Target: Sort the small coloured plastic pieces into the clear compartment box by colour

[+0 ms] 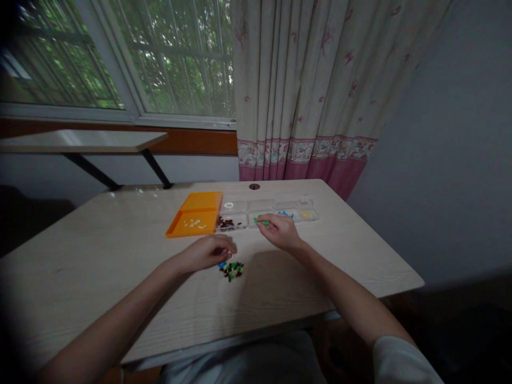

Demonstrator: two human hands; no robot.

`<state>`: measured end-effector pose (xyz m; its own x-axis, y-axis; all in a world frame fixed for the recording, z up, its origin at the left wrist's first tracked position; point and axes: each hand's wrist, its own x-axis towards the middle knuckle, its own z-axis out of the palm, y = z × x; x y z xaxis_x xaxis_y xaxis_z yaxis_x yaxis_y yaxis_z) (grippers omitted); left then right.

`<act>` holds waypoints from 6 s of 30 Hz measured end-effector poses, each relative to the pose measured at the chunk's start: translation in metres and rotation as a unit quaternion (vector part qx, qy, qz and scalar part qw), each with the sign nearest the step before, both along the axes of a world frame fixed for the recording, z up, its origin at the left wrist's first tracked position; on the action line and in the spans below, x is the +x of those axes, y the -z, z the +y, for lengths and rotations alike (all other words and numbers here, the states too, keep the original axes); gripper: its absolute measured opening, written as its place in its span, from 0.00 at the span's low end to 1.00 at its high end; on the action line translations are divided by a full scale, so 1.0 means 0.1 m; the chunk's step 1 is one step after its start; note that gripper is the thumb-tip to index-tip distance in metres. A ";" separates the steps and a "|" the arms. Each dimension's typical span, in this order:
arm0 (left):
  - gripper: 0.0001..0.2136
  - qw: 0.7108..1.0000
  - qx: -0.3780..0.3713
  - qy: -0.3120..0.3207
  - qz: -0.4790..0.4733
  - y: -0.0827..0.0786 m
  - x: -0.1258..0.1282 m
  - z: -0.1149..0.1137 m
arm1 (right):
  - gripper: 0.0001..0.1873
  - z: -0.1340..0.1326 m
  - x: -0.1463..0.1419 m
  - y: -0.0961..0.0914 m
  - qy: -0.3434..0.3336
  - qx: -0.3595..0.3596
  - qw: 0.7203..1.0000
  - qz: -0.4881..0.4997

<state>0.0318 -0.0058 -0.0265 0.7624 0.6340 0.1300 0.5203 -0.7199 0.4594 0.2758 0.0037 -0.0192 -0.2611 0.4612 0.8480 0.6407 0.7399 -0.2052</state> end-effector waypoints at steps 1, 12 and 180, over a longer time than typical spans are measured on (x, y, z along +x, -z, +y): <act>0.09 1.000 -0.001 0.001 -0.001 0.00 0.00 0.00 | 0.09 0.00 0.00 0.01 0.001 0.002 1.000 0.000; 0.07 1.000 -0.002 0.000 -0.003 0.05 0.01 0.01 | 0.08 0.02 0.00 0.03 0.001 0.013 1.000 0.001; 0.14 0.928 0.169 -0.331 0.039 -0.10 -0.70 0.35 | 0.06 -0.12 -0.31 0.19 -0.078 -0.335 0.899 -0.270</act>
<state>-0.0382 0.0292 -0.0165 0.2364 0.8992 0.3681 0.9217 -0.3275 0.2081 0.2452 -0.0086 -0.0382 -0.6567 0.7440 0.1232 0.6806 0.6551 -0.3281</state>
